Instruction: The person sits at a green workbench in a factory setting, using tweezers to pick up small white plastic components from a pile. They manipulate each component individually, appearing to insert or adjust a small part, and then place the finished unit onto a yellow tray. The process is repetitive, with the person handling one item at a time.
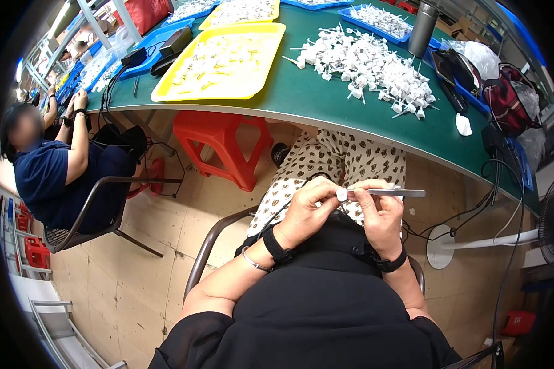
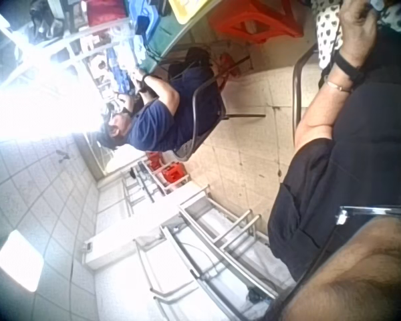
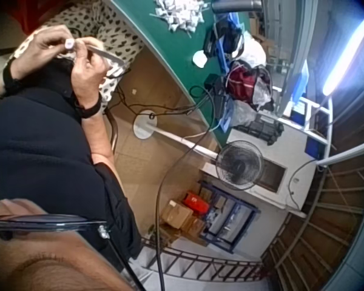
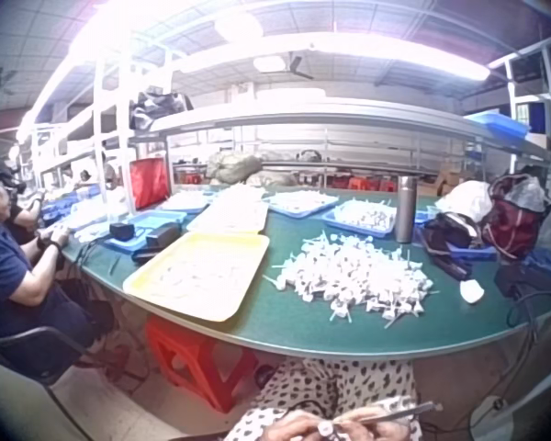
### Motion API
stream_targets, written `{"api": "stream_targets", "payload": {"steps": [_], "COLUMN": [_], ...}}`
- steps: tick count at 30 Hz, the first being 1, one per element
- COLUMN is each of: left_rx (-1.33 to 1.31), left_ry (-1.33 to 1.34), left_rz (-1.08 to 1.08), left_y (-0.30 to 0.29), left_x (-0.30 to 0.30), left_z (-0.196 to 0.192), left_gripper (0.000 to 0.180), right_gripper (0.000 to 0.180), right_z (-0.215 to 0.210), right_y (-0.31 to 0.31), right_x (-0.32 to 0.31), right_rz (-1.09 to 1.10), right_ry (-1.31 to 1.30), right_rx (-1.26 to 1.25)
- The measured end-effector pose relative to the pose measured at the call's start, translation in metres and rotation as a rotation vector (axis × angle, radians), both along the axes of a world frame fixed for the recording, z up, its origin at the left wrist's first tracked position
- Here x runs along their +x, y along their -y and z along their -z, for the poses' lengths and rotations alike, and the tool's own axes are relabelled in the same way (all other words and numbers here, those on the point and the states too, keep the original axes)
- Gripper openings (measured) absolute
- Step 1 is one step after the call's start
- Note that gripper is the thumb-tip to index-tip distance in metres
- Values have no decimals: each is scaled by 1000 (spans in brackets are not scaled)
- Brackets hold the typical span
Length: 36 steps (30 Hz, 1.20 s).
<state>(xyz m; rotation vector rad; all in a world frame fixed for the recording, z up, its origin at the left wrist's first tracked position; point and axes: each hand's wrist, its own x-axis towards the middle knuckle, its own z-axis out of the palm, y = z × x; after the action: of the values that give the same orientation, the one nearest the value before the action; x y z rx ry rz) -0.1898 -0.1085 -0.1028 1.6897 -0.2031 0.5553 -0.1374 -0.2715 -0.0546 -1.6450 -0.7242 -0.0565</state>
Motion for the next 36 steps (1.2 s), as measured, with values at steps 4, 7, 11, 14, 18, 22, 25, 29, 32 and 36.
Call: {"api": "stream_targets", "payload": {"steps": [4, 7, 11, 14, 18, 22, 25, 29, 32, 36], "left_rx": [3, 16, 11, -87, -225, -276, -286, -218, -313, -493], "left_ry": [-15, -7, -18, -45, -85, -115, -95, -81, -168, -256], "left_rz": [14, 17, 29, 65, 102, 110, 115, 88, 96, 127], "left_y": [0, -1, -3, -5, -5, -4, -3, -6, -5, -1], "left_x": [-1, -1, -1, 0, 1, 0, 1, 1, 0, -1], "left_z": [1, 2, 4, 2, 0, 1, 2, 2, 1, -4], "left_gripper": [6, 7, 8, 8, 8, 9, 9, 12, 14, 21], "right_gripper": [5, 5, 7, 8, 16, 17, 17, 20, 23, 19], "right_z": [-5, -13, -19, -10, -5, -8, -12, -27, -66, -97], "right_y": [2, 3, -1, 1, 3, 8, 8, 13, 13, 15], "right_x": [1, -2, 1, 0, 4, 5, 0, -4, -14, -29], "right_rz": [-26, -39, -51, -72, -90, -94, -116, -184, -323, -499], "right_ry": [100, 144, 379, 69, -279, -269, -198, 127, 366, 484], "right_rx": [-82, -151, -197, -89, 257, 192, 226, 181, 128, 156]}}
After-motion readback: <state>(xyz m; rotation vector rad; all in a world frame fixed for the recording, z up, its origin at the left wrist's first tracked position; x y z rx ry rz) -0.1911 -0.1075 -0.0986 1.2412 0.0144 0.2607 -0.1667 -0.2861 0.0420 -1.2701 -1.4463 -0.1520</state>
